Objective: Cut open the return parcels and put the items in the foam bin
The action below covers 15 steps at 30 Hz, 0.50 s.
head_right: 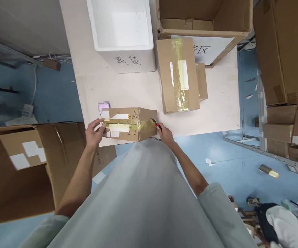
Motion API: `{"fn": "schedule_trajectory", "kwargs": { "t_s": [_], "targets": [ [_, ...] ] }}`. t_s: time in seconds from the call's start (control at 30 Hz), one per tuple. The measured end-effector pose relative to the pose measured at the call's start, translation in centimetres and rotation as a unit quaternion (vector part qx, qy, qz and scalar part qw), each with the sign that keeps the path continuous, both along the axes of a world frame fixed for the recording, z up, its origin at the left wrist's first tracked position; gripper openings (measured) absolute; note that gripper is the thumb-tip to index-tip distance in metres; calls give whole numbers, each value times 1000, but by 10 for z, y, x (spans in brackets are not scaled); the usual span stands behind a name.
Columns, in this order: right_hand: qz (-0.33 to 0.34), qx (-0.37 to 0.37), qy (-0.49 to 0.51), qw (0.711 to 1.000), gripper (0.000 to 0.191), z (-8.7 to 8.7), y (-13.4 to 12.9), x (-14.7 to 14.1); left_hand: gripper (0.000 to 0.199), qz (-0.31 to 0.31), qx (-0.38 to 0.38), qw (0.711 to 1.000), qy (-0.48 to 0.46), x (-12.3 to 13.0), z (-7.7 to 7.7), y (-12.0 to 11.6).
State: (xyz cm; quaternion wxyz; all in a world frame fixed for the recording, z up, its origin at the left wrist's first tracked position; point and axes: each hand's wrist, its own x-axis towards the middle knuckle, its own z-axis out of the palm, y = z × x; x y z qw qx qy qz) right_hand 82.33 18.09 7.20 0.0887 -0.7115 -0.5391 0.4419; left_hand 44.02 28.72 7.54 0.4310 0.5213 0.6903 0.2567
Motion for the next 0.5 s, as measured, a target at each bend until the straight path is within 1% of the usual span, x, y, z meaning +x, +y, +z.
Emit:
{"fn": "schedule_trajectory", "kwargs": {
  "t_s": [0.1, 0.2, 0.33, 0.43, 0.5],
  "targets": [
    [-22, 9, 13, 1000, 53, 16, 6, -20, 45, -10, 79, 993, 89, 3, 3, -3],
    [-44, 29, 0, 999, 54, 43, 8, -32, 47, -29, 105, 988, 108, 17, 0, -12],
    [-52, 60, -72, 994, 53, 82, 11, -31, 49, -39, 89, 992, 84, 48, -14, -30],
    [-36, 90, -137, 986, 54, 107, 17, -25, 50, -73, 62, 994, 54, 70, -26, -43],
    [-13, 99, -178, 979, 54, 119, 23, -25, 46, -107, 36, 994, 7, 79, -34, -48]
  ]
}}
